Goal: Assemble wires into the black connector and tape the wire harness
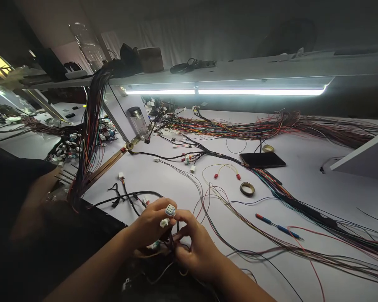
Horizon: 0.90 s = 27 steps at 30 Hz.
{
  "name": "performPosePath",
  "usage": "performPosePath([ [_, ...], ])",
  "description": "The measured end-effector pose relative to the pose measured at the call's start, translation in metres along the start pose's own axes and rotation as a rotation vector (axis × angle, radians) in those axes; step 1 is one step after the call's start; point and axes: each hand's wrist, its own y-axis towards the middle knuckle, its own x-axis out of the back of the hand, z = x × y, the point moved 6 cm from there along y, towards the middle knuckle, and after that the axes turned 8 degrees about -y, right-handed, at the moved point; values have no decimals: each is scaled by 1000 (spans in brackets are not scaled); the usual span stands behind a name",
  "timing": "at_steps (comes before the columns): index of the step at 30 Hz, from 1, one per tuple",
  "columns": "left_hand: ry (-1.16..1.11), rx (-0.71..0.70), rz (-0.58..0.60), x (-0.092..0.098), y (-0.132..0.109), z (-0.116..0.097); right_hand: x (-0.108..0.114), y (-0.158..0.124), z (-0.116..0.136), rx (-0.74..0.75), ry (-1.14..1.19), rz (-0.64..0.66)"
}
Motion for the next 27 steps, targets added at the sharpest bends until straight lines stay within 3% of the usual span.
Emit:
performPosePath([
  [6, -56, 122, 102, -5, 10, 1, 1, -2, -2, 70, -181, -23],
  [9, -137, 267, -48, 1, 3, 10, 3, -1, 0, 162, -291, -70],
  [13, -562, 587, -330, -3, -25, 32, 5, 2, -2, 210, -414, -199],
  [15, -773, 723, -358, -17, -38, 38, 2, 4, -7, 197, -400, -186],
  [17, -950, 804, -304, -31, -46, 37, -1, 5, -8, 218, -376, -164],
  [19, -1062, 830, -280, -40, -50, 34, 0, 3, -9, 245, -362, -148],
  [21, -1052, 818, -341, -39, -55, 35, 5, -1, -13, 208, -369, -137],
  [24, -825, 724, -380, -28, -59, 34, 20, -3, -24, 39, -353, -116],
  [27, -574, 524, -259, -19, -56, 25, 31, 11, -30, -52, -329, -56],
])
